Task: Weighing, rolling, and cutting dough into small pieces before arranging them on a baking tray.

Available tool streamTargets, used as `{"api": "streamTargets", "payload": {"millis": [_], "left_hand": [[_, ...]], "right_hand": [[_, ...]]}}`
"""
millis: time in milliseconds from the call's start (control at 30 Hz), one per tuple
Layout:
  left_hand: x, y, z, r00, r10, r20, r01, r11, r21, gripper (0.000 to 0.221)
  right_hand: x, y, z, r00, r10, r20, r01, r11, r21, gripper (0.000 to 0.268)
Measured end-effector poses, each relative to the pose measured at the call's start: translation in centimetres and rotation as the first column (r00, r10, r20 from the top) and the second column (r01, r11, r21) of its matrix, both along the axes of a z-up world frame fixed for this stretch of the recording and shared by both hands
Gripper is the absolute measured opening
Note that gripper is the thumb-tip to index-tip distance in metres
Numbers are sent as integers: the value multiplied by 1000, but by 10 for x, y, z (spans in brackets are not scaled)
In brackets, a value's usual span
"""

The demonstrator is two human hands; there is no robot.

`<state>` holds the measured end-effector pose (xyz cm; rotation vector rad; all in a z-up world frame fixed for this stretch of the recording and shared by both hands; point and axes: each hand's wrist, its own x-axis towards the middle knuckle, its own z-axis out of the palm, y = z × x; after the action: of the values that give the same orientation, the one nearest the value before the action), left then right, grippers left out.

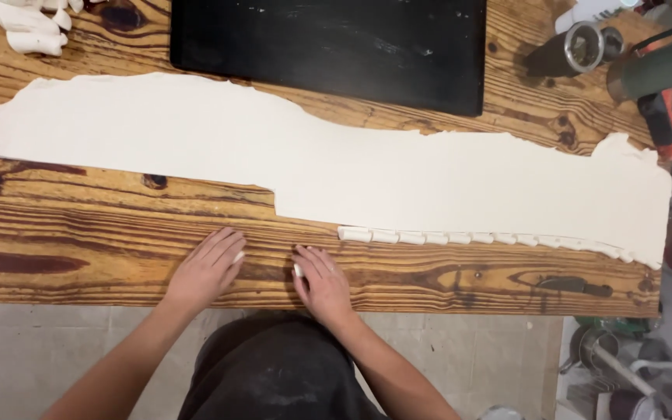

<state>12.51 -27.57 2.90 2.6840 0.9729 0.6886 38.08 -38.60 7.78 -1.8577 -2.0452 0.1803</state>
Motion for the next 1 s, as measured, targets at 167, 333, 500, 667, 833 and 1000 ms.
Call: {"api": "streamTargets", "payload": {"millis": [167, 333, 500, 667, 833, 1000], "left_hand": [[42, 12, 47, 945, 248, -214, -226, 967, 121, 62], [97, 69, 52, 896, 323, -306, -380, 913, -149, 68], [72, 1, 44, 842, 463, -278, -451, 886, 111, 61], [8, -44, 9, 958, 248, -143, -269, 951, -151, 42], [17, 81, 38, 835, 550, 0, -355, 540, -763, 30], [32, 290, 27, 927, 338, 161, -164, 752, -639, 47]], "right_hand": [[7, 13, 0, 974, 103, 203, -89, 993, -78, 63], [-6, 64, 15, 973, 96, 212, -39, 965, -260, 65], [14, 7, 10, 990, 112, 87, -90, 971, -221, 62], [58, -16, -11, 954, 250, -164, -254, 967, -5, 28], [50, 81, 13, 884, -259, -389, -2, 830, -558, 30], [27, 259, 61, 836, -27, -548, -129, 961, -244, 39]]}}
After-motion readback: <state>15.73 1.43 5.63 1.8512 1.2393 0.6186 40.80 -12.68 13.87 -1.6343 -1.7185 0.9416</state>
